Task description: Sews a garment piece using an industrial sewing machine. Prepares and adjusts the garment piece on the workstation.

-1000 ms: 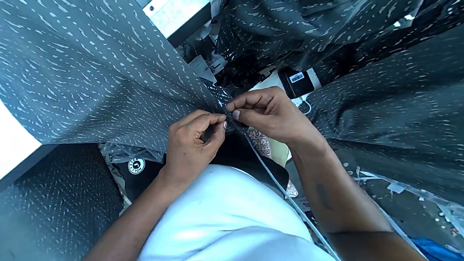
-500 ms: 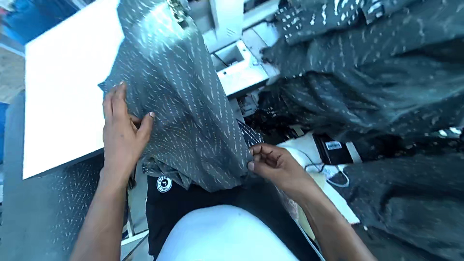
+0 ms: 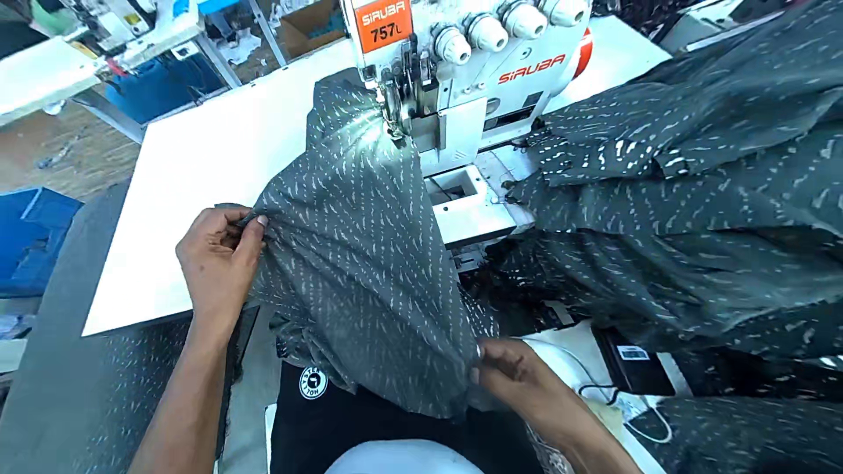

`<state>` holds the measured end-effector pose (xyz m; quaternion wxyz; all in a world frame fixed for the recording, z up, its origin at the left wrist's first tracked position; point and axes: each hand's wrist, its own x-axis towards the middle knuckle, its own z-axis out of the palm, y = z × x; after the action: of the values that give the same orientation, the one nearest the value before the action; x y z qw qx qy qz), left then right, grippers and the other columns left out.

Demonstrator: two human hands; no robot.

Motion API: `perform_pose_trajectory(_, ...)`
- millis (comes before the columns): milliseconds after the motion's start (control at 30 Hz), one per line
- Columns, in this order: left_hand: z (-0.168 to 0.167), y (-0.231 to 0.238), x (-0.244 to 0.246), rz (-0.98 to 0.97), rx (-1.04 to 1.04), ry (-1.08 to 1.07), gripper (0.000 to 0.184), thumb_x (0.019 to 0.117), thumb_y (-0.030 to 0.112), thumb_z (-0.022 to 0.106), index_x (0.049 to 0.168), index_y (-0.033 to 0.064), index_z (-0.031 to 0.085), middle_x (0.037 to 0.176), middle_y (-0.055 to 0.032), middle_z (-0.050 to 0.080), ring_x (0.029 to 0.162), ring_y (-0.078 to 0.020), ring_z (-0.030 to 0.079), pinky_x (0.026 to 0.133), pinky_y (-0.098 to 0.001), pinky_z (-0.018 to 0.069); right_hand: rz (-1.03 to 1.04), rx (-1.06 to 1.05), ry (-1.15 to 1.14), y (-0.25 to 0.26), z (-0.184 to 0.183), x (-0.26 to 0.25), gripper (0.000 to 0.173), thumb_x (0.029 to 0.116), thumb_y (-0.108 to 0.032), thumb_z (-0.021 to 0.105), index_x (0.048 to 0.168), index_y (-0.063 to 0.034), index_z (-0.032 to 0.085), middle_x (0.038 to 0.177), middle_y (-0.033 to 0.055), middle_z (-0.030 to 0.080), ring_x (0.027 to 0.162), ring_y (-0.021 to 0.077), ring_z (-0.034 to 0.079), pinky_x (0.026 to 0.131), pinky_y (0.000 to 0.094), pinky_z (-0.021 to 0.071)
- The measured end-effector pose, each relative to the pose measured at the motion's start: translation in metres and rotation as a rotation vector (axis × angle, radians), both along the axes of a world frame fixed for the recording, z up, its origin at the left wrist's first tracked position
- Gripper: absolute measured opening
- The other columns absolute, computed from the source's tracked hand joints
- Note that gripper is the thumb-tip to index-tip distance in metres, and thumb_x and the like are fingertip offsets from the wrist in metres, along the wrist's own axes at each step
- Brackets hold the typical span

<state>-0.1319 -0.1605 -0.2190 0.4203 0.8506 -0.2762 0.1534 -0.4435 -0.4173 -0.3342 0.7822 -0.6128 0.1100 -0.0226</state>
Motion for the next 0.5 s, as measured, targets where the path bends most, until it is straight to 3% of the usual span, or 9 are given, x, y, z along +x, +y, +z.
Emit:
perform_pose_trajectory(133,0.017,-0.012,0.011,0.036,-0.107,-0.019,0.02,0.0945,0.014,0.072,0.109,0.0016,0.068,0.097,-0.0046,0.068,0.075,-0.0083,0.069,0.07,-0.0293,0.0633,-0.028,-0.009,0.029,-0.005,0.018,0.018,0.009,0.0903,-0.016,0.068,0.098,-0.0151,0.072,0.085,-0.0052,0.069,0.076,0.0045,0.065,0.069,0.024,0.0554)
perform_pose_trajectory(233,0.037,-0.027,0.026,0.029,-0.167,-0.036,0.029,0.0959,0.013,0.07,0.12,-0.0008,0.063,0.105,-0.0072,0.069,0.086,-0.0106,0.069,0.079,-0.0306,0.0606,-0.092,-0.059,0.043,-0.01,0.032,0.038,0.021,0.0859,-0.018,0.072,0.106,-0.0164,0.067,0.084,-0.0023,0.067,0.074,0.0082,0.064,0.066,0.0249,0.0549)
perform_pose_trajectory(267,0.044,-0.035,0.026,0.03,-0.144,-0.027,0.039,0.0966,0.015,0.069,0.13,-0.0003,0.057,0.118,-0.0096,0.065,0.098,-0.0124,0.068,0.087,-0.0317,0.0588,-0.108,-0.048,0.016,-0.012,0.037,0.044,0.025,0.0857,-0.016,0.072,0.11,-0.0171,0.065,0.084,-0.0018,0.067,0.074,0.0082,0.064,0.066,0.0241,0.0553)
perform_pose_trajectory(300,0.05,-0.043,0.025,0.022,-0.081,-0.002,0.052,0.0975,0.019,0.067,0.142,0.0004,0.047,0.139,-0.0134,0.055,0.12,-0.0172,0.062,0.101,-0.0363,0.0546,-0.123,-0.04,-0.001,-0.013,0.041,0.05,0.029,0.0857,-0.013,0.071,0.114,-0.0174,0.064,0.084,-0.0012,0.067,0.074,0.0082,0.064,0.066,0.0238,0.0555)
perform_pose_trajectory(333,0.053,-0.052,0.021,0.015,0.012,0.004,0.063,0.0983,0.021,0.064,0.152,0.0002,0.037,0.156,-0.0188,0.039,0.14,-0.0258,0.048,0.113,-0.0445,0.0458,-0.134,-0.03,-0.003,-0.014,0.044,0.057,0.033,0.0857,-0.01,0.07,0.117,-0.0162,0.063,0.084,0.0002,0.067,0.073,0.0091,0.064,0.066,0.0247,0.0553)
perform_pose_trajectory(367,0.054,-0.063,0.011,-0.002,0.113,-0.023,0.067,0.0992,0.021,0.061,0.155,-0.0024,0.033,0.163,-0.0253,0.025,0.148,-0.0354,0.035,0.118,-0.0528,0.0379,-0.142,-0.031,0.003,-0.013,0.046,0.064,0.036,0.0854,-0.008,0.068,0.12,-0.0152,0.061,0.083,0.001,0.066,0.072,0.0096,0.063,0.065,0.0255,0.055)
perform_pose_trajectory(400,0.054,-0.076,-0.003,-0.032,0.199,-0.047,0.063,0.1013,0.021,0.057,0.155,-0.0027,0.035,0.163,-0.0279,0.024,0.149,-0.0394,0.033,0.118,-0.0563,0.0362,-0.155,-0.032,0.016,-0.013,0.05,0.072,0.038,0.0853,-0.006,0.067,0.122,-0.0145,0.06,0.082,0.0018,0.066,0.071,0.0103,0.063,0.064,0.0263,0.0545)
perform_pose_trajectory(500,0.047,-0.118,-0.047,-0.191,0.368,-0.03,0.049,0.1079,0.031,0.041,0.149,0.0046,0.048,0.148,-0.0169,0.053,0.135,-0.031,0.053,0.11,-0.0561,0.0452,-0.182,-0.027,0.0,-0.014,0.06,0.092,0.041,0.0855,-0.005,0.064,0.125,-0.0137,0.058,0.083,0.0038,0.066,0.068,0.0121,0.063,0.06,0.0271,0.0543)
